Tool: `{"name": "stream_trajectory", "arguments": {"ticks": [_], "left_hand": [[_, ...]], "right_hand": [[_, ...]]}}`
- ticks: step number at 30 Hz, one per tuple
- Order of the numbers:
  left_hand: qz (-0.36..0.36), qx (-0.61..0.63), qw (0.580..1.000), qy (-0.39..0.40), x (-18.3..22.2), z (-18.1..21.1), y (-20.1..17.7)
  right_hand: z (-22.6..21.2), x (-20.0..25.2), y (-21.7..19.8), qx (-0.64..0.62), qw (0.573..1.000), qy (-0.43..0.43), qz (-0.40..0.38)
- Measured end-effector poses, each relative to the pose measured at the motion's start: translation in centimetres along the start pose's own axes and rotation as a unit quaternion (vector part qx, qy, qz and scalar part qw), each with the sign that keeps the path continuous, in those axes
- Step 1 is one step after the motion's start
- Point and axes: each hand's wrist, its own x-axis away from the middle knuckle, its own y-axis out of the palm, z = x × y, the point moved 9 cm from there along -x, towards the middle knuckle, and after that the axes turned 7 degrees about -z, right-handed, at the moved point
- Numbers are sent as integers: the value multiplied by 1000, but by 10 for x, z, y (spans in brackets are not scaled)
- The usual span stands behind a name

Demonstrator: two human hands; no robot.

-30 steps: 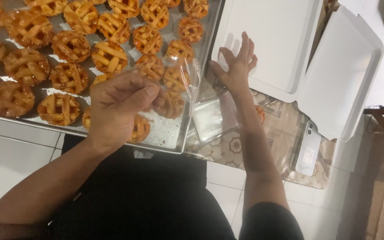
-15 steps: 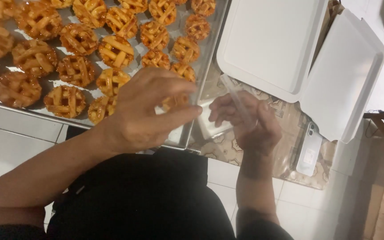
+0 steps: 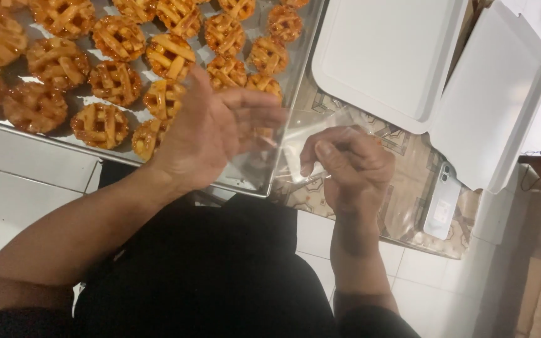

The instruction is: Packing individual lattice-topped pastries into small plastic bags from a baking tray

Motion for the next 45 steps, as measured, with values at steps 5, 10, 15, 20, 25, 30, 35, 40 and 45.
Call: {"name": "stream_trajectory", "arguments": {"ticks": [5, 10, 15, 20, 25, 30, 35, 40, 45], "left_hand": [[-50, -256, 965, 34, 6, 12, 34], [-17, -413, 908, 67, 5, 19, 50], [47, -416, 903, 92, 4, 14, 40], [58, -415, 898, 138, 6, 18, 47], [91, -440, 877, 168, 8, 17, 54], [11, -410, 896, 167, 11, 13, 67], [-230, 94, 968, -14, 6, 4, 67], [-130, -200, 971, 5, 8, -8, 68], [23, -381, 913, 146, 11, 13, 71]], "right_hand": [[3, 9, -2, 78, 996, 11, 31], [-2, 10, -8, 119, 990, 39, 69], [-13, 11, -6, 100, 993, -4, 63], [-21, 19, -7, 80, 993, -57, 73], [-27, 26, -9, 70, 990, -101, 70], [-39, 23, -5, 133, 984, -88, 77], [-32, 28, -8, 28, 996, -62, 52], [-28, 37, -6, 126, 983, 33, 127], [-25, 37, 2, 133, 988, 8, 74]]}}
